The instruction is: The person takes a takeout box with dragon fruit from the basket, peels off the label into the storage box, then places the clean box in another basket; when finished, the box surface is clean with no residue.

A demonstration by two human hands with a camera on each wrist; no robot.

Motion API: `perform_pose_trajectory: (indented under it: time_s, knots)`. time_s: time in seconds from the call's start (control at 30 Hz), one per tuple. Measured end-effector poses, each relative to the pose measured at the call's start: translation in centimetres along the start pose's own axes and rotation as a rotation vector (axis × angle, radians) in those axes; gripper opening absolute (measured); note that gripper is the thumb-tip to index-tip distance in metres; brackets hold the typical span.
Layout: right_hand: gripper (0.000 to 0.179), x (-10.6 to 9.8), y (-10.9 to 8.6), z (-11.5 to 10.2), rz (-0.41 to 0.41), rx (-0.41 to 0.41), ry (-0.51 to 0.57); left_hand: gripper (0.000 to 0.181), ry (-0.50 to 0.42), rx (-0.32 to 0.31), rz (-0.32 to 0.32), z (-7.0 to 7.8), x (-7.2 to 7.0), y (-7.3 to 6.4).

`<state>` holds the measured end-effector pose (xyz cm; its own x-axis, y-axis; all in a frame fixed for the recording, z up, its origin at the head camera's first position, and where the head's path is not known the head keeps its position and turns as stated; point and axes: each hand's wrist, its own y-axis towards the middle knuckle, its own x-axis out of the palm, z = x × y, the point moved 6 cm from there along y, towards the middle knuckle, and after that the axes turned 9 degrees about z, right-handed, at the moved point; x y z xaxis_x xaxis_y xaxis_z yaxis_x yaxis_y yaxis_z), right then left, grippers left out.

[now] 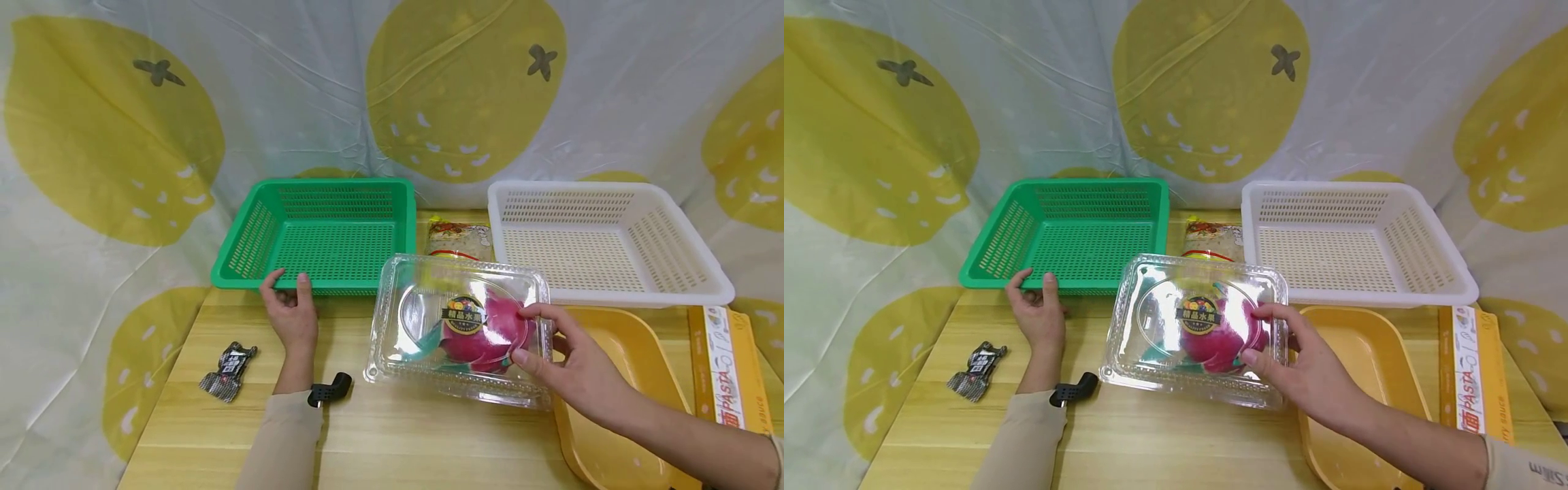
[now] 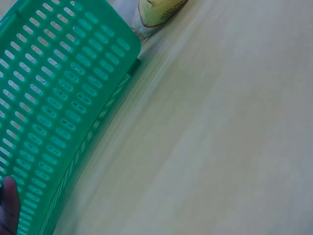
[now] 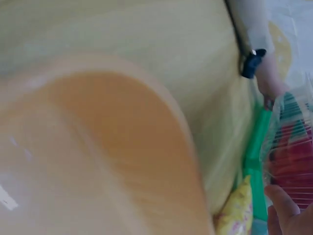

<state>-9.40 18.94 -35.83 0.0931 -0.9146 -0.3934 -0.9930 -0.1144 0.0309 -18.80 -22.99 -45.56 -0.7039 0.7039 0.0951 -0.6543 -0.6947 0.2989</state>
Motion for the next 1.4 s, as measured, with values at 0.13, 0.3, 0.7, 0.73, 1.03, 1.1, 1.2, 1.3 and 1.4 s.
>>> perform_pose_trajectory:
  time_s: [0.13,0.3,0.7,0.73,1.03,1.1,1.2,1.3,1.4]
  knots:
    - [0.054,0.6,-1.2,1.1,-0.021,0.06,-0.013,0.051,0.003,0.007,0.006,0.1,-0.1,0.0]
    - [0.051,1.5,-2.1,2.1,-0.036,0.12,-0.004,0.052,-0.01,0.009,0.006,0.2,0.0,0.0]
    - [0.051,4.0,-2.6,4.4,-0.089,0.154,0.033,0.05,-0.005,0.018,0.005,0.2,-0.1,0.0]
    - [0.051,4.2,-2.6,4.6,-0.102,0.162,0.046,0.049,-0.005,0.018,0.003,0.2,0.0,0.0]
    - [0.054,4.6,-1.9,4.8,-0.181,0.21,-0.008,0.049,-0.009,0.017,-0.005,0.4,0.0,-0.2]
    - [0.054,4.5,-1.8,4.7,-0.204,0.207,-0.03,0.05,-0.007,0.014,-0.007,0.4,0.0,-0.1]
    - [0.054,4.3,-1.6,4.3,-0.24,0.184,-0.092,0.051,-0.011,0.01,-0.007,0.5,0.1,-0.1]
    - [0.054,3.9,-1.3,3.8,-0.273,0.151,-0.172,0.051,-0.004,0.002,-0.003,0.5,0.1,-0.1]
    - [0.058,3.5,-1.2,3.1,-0.309,0.093,-0.268,0.052,0.003,-0.012,0.003,0.3,0.0,0.0]
